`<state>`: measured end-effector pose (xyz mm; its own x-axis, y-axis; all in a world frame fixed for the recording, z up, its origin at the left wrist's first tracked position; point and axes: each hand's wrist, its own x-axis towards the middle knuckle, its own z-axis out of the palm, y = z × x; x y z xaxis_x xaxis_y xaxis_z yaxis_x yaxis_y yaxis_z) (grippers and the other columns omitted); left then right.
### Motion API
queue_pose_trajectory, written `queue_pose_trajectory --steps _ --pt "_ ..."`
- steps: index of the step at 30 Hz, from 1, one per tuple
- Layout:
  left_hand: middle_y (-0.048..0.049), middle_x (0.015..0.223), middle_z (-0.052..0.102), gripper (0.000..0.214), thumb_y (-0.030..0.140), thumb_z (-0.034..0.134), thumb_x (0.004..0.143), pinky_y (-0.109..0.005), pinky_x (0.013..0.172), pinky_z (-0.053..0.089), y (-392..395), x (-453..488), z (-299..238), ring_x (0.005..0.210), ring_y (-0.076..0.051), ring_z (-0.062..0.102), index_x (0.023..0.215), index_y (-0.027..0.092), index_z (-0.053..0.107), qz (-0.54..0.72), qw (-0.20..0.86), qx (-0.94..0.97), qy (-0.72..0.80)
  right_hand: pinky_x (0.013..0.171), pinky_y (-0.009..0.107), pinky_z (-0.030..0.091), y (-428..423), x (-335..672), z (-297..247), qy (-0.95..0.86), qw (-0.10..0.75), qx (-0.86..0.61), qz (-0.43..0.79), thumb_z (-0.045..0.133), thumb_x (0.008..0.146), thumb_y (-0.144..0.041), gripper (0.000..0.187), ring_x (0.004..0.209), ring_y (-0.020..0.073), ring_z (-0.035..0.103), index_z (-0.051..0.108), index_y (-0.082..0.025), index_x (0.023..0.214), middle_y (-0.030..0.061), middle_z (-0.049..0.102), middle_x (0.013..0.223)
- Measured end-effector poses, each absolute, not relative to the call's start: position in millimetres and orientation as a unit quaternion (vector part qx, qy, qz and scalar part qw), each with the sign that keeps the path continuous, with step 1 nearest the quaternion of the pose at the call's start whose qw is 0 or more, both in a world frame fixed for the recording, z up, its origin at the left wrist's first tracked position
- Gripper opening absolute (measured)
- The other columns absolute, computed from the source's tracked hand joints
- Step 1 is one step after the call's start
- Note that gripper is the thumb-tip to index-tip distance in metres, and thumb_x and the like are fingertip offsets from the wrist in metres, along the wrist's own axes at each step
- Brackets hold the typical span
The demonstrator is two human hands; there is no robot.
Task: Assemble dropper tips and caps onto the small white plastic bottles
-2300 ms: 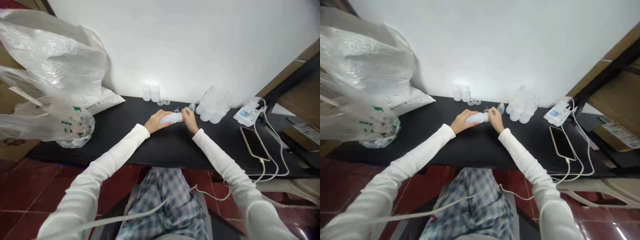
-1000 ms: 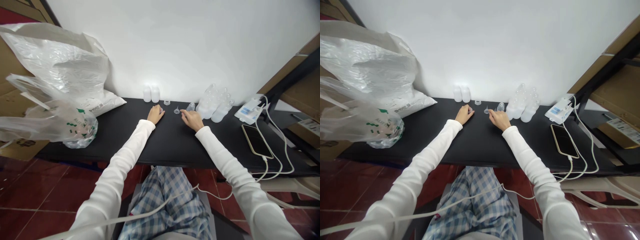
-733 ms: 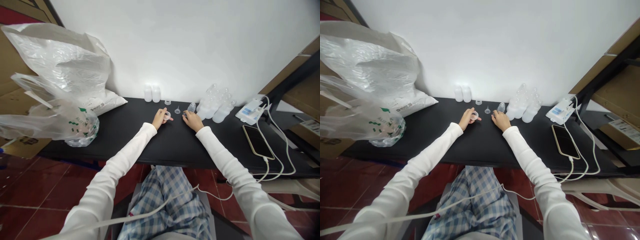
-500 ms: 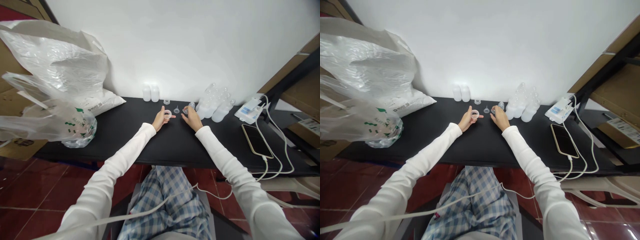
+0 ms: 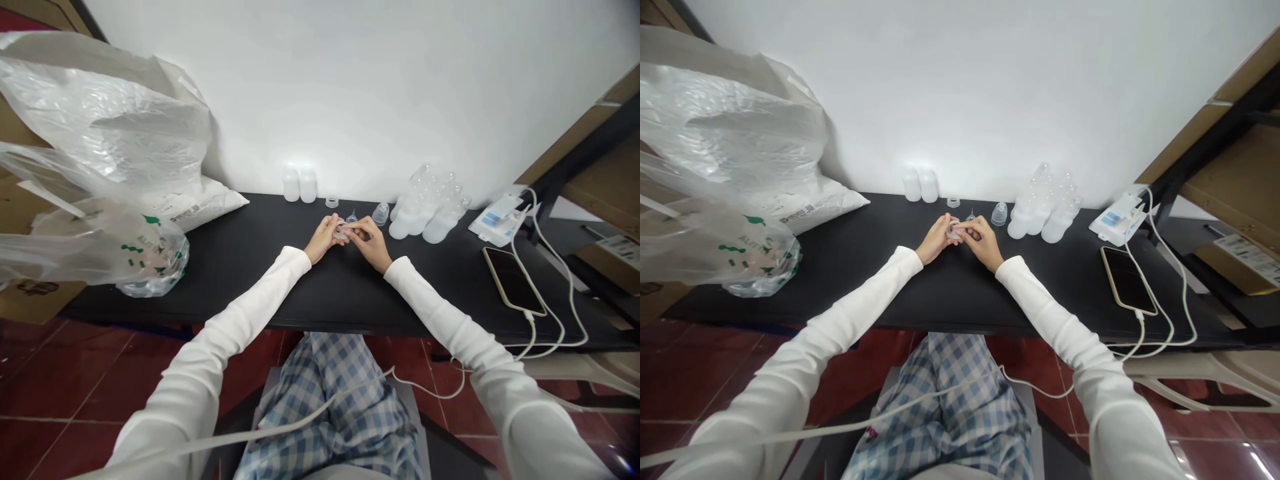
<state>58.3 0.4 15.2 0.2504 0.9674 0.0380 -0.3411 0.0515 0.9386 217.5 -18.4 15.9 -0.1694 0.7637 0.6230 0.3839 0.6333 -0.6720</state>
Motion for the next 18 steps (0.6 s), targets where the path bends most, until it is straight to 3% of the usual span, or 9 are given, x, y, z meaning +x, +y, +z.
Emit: queue_pose_trajectory --steps 6,9,12,15,18 --pt "0.0053 0.080 0.068 0.051 0.059 0.070 0.090 -0.025 0.068 0.057 -0.5 61.9 8.3 0.069 -0.010 0.071 0.096 0.024 0.033 0.521 0.622 0.473 0.343 0.071 0.034 0.048 -8.9 218.6 2.9 -0.709 0.532 -0.437 0.154 0.069 0.090 -0.053 0.039 0.075 0.0170 0.048 0.059 -0.023 0.111 0.0037 0.054 0.093" --pt "0.0030 0.084 0.070 0.049 0.058 0.069 0.090 -0.028 0.074 0.059 1.7 61.5 4.8 0.076 -0.012 0.073 0.097 0.024 0.036 0.518 0.610 0.500 0.330 0.073 0.034 0.048 -5.5 220.2 -0.2 -0.699 0.531 -0.453 0.152 0.067 0.090 -0.052 0.040 0.078 0.0170 0.050 0.056 -0.022 0.114 0.0040 0.055 0.095" --pt "0.0005 0.088 0.073 0.049 0.052 0.078 0.084 -0.031 0.082 0.060 3.6 60.2 2.0 0.083 -0.014 0.074 0.102 0.022 0.043 0.511 0.600 0.533 0.308 0.074 0.034 0.047 -4.2 221.9 0.8 -0.707 0.517 -0.458 0.153 0.060 0.095 -0.053 0.032 0.078 0.0174 0.050 0.060 -0.022 0.105 0.0032 0.056 0.090" --pt "-0.0008 0.087 0.074 0.051 0.043 0.086 0.077 -0.033 0.085 0.059 4.4 58.6 -0.1 0.081 -0.015 0.074 0.104 0.020 0.050 0.507 0.589 0.554 0.299 0.073 0.033 0.045 -5.7 221.8 3.6 -0.717 0.504 -0.454 0.163 0.054 0.098 -0.055 0.033 0.078 0.0179 0.051 0.063 -0.023 0.099 0.0030 0.056 0.086" --pt "-0.0005 0.085 0.074 0.046 0.038 0.085 0.078 -0.033 0.085 0.059 3.9 57.8 -0.9 0.076 -0.014 0.074 0.104 0.020 0.051 0.525 0.575 0.545 0.311 0.072 0.033 0.044 -8.9 220.8 6.4 -0.724 0.497 -0.441 0.185 0.054 0.097 -0.055 0.034 0.076 0.0178 0.051 0.064 -0.023 0.102 0.0026 0.058 0.084"
